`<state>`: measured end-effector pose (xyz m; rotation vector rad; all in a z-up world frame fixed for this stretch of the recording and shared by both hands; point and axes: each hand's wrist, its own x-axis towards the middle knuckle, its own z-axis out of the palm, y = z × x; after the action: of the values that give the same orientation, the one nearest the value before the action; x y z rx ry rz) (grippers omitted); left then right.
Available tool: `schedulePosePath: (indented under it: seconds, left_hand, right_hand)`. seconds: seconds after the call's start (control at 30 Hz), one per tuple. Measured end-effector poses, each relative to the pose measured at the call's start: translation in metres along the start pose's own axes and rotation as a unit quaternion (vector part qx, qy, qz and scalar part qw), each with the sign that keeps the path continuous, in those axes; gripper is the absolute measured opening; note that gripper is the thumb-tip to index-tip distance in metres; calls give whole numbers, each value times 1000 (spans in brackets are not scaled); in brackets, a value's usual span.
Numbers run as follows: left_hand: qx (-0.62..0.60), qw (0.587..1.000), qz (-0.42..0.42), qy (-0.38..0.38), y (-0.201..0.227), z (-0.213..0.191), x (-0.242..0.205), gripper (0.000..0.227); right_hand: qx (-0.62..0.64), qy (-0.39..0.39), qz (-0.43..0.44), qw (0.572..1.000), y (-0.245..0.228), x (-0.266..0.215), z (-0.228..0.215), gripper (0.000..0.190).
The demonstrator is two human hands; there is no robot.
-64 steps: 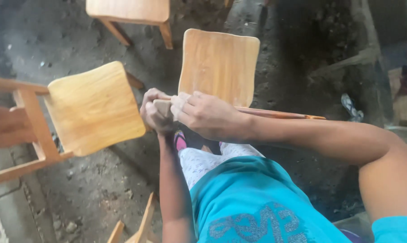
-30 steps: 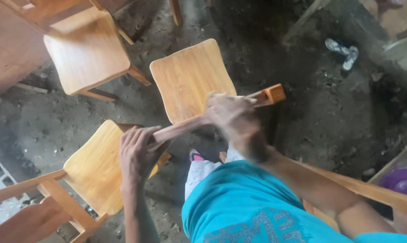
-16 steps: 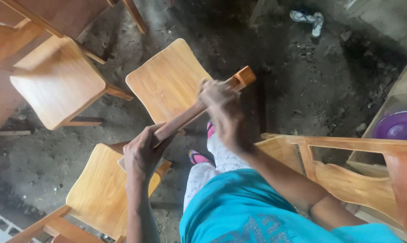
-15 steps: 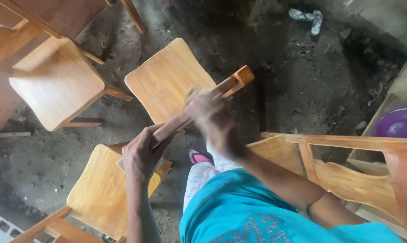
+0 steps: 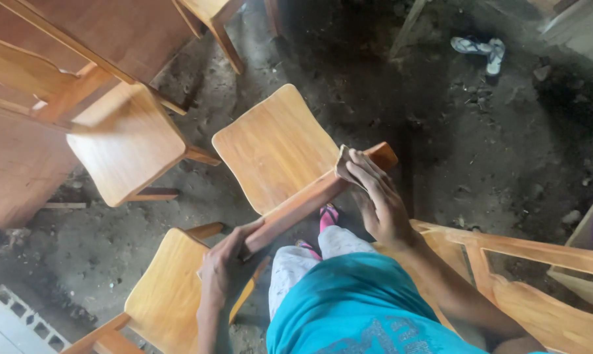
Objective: The person sands the wooden frame of a chair using a piece of sandpaper. They work on the seat frame, backrest, and legs, frequently adjusting the sandpaper and repositioning the chair to access different surfaces.
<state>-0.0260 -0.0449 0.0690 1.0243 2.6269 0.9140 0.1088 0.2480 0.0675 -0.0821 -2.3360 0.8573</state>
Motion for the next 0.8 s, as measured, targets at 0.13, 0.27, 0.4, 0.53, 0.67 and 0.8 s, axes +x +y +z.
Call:
schedulePosePath:
  seconds: [0.13, 0.27, 0.4, 0.53, 0.67, 0.8]
  left_hand:
    - [-27, 995, -16, -96, -6, -15, -1, 43]
    - [13, 983, -50, -177, -31, -22, 0, 46]
    - [15, 987, 44, -156, -34, -18, 14, 39]
    - [-93, 975, 145, -141, -20, -32, 28, 48]
    - [-149, 965, 187, -105, -8, -41, 42, 46]
    - [-247, 953, 157, -83, 27, -55, 49, 46]
  right_hand:
    - [-64, -14, 11, 998, 9, -15, -4, 39]
    - [-103, 28, 61, 992, -7, -19, -1, 36]
    - [-116, 71, 81, 987, -61, 10, 20, 34]
    - [-140, 70, 20, 987, -76, 1, 65, 34]
    - [-194, 145, 101, 965, -43, -13, 28, 17]
    - [-90, 146, 96, 980, -73, -8, 20, 22]
